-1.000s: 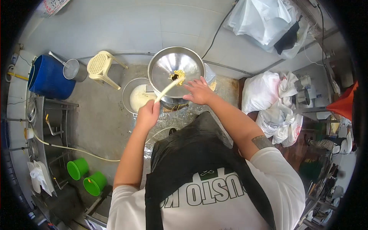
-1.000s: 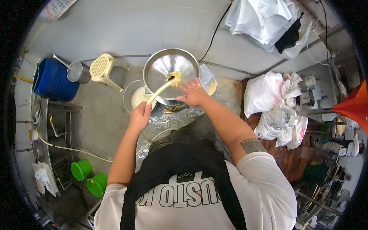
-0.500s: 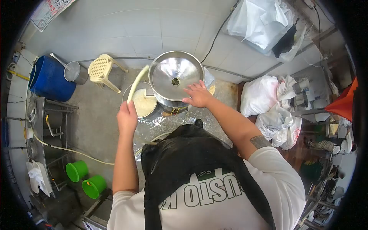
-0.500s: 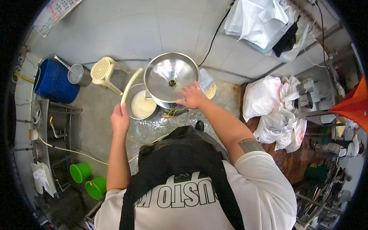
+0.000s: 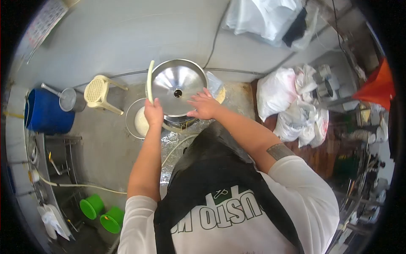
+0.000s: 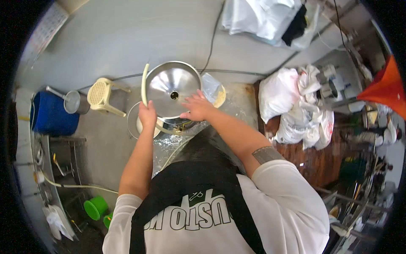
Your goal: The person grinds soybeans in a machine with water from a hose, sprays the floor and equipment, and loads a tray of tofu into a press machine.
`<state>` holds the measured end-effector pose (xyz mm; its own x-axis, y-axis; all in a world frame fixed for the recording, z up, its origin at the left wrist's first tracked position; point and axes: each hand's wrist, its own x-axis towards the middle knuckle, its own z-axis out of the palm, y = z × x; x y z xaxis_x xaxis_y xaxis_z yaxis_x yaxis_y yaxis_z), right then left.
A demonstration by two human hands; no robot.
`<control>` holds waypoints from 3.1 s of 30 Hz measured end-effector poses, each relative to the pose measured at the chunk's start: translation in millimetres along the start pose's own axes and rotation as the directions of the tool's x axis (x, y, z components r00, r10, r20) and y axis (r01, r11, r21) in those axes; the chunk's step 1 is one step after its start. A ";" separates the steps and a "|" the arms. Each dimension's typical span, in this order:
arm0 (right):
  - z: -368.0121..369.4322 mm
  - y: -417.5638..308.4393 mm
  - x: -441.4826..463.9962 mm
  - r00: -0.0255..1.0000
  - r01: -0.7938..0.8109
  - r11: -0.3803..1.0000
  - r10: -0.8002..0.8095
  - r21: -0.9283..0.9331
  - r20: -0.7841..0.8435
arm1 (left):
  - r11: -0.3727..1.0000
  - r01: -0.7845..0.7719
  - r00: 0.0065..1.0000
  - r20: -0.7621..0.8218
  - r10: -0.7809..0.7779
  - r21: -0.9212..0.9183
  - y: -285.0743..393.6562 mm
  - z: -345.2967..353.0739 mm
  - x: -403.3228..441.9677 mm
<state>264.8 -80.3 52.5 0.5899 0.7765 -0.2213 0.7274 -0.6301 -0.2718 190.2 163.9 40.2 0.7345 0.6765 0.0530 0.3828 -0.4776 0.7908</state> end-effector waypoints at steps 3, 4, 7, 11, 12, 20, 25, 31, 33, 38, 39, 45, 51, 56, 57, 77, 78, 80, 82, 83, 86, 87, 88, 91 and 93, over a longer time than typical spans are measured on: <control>-2.9 0.2 -3.8 1.000 0.012 0.998 -0.011 0.055 -0.025 | 0.998 -0.039 0.999 0.014 0.038 0.053 -3.2 3.4 0.5; 2.6 3.2 -4.1 0.999 -0.029 0.996 0.032 0.080 -0.035 | 0.997 -0.029 1.000 0.005 0.029 0.076 -0.7 4.6 0.5; 16.9 10.9 -5.1 0.978 0.043 0.991 -0.015 0.130 -0.208 | 0.986 -0.021 1.000 -0.008 0.023 0.164 1.1 10.2 -0.1; 16.4 13.0 -8.2 0.976 0.070 0.990 -0.043 0.123 -0.212 | 0.982 0.001 1.000 -0.016 0.002 0.189 -4.9 18.3 -0.4; 16.8 13.5 -8.0 0.977 0.090 0.988 -0.062 0.129 -0.205 | 0.986 -0.009 0.997 -0.080 0.022 0.166 -10.7 22.8 0.5; -8.5 24.7 -9.1 0.989 0.143 0.977 -0.135 0.157 -0.065 | 0.962 0.118 0.988 -0.126 -0.089 0.245 15.7 26.4 -3.3; 5.6 52.2 13.1 0.800 0.335 0.851 -0.031 0.404 -0.599 | 0.934 0.125 0.976 -0.211 -0.055 0.335 13.7 33.0 1.0; 9.3 144.2 36.4 0.491 0.308 0.725 0.434 0.616 -0.755 | 0.939 0.179 0.963 -0.248 -0.106 0.293 1.2 36.0 7.6; 67.2 190.9 55.1 0.350 0.130 0.609 0.710 0.783 -0.611 | 0.915 0.214 0.959 -0.253 -0.130 0.342 2.4 35.4 7.9; 251.1 299.4 83.4 0.064 -0.076 -0.580 0.809 0.811 0.585 | 0.914 0.279 0.936 -0.295 -0.191 0.294 4.5 41.0 6.4; 261.8 308.4 81.7 0.121 0.031 -0.811 0.583 0.584 0.803 | 0.894 0.278 0.938 -0.299 -0.174 0.353 0.6 37.3 5.8; 323.8 294.2 118.2 0.422 0.404 -0.913 0.238 0.054 0.875 | 0.864 0.283 0.938 -0.307 -0.160 0.416 4.8 40.8 7.1; 366.7 298.5 145.1 0.340 0.604 -0.794 0.340 0.074 0.877 | 0.838 0.379 0.899 -0.372 -0.233 0.392 18.7 58.7 5.0; 335.8 317.6 115.2 0.293 0.381 -0.799 0.581 0.465 0.759 | 0.756 0.372 0.915 -0.351 -0.200 0.538 23.4 58.5 6.5; 336.8 318.6 111.2 0.297 0.315 -0.771 0.634 0.554 0.714 | 0.786 0.383 0.906 -0.365 -0.216 0.486 26.1 63.8 4.2; 348.7 332.4 88.1 0.158 0.322 -0.613 0.786 0.721 0.598 | 0.583 0.111 0.992 -0.128 -0.013 0.804 -6.2 15.7 13.4; 338.8 342.8 89.6 0.223 0.293 -0.608 0.794 0.738 0.566 | 0.655 0.182 0.979 -0.200 -0.048 0.733 0.0 34.9 11.3; 362.5 342.0 89.3 0.265 0.200 -0.671 0.739 0.714 0.620 | 0.707 0.245 0.962 -0.259 -0.090 0.663 12.6 40.2 5.6; 365.3 359.1 94.0 0.306 0.122 -0.698 0.703 0.706 0.642 | 0.873 0.393 0.875 -0.407 -0.260 0.287 9.7 56.1 6.7; 368.1 358.3 91.0 0.302 0.095 -0.690 0.707 0.718 0.639 | 0.797 0.320 0.924 -0.356 -0.143 0.512 16.5 56.1 1.5; 377.1 357.9 100.1 0.213 -0.011 -0.553 0.812 0.833 0.543 | 0.710 0.299 0.942 -0.315 -0.114 0.638 6.1 44.2 6.8; 383.0 349.0 97.8 0.146 -0.139 -0.453 0.870 0.881 0.471 | 0.702 0.253 0.938 -0.345 -0.011 0.666 1.3 47.0 5.7; 389.8 333.5 95.1 0.137 -0.139 -0.477 0.859 0.868 0.494 | 0.687 0.242 0.944 -0.330 -0.004 0.685 9.5 37.2 12.1; 404.4 334.4 100.0 0.142 -0.121 -0.378 0.909 0.918 0.392 | 0.837 0.319 0.922 -0.352 -0.164 0.445 6.2 46.7 5.3; 409.1 340.8 105.6 0.206 0.009 -0.465 0.867 0.885 0.453 | 0.734 0.213 0.963 -0.266 -0.046 0.645 -13.0 29.9 4.7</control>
<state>431.7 -213.3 -446.6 0.5936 -0.3862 -0.7060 -0.6430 0.2999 -0.7047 205.4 156.6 12.0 0.5406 0.8226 0.1764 0.7991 -0.5676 0.1981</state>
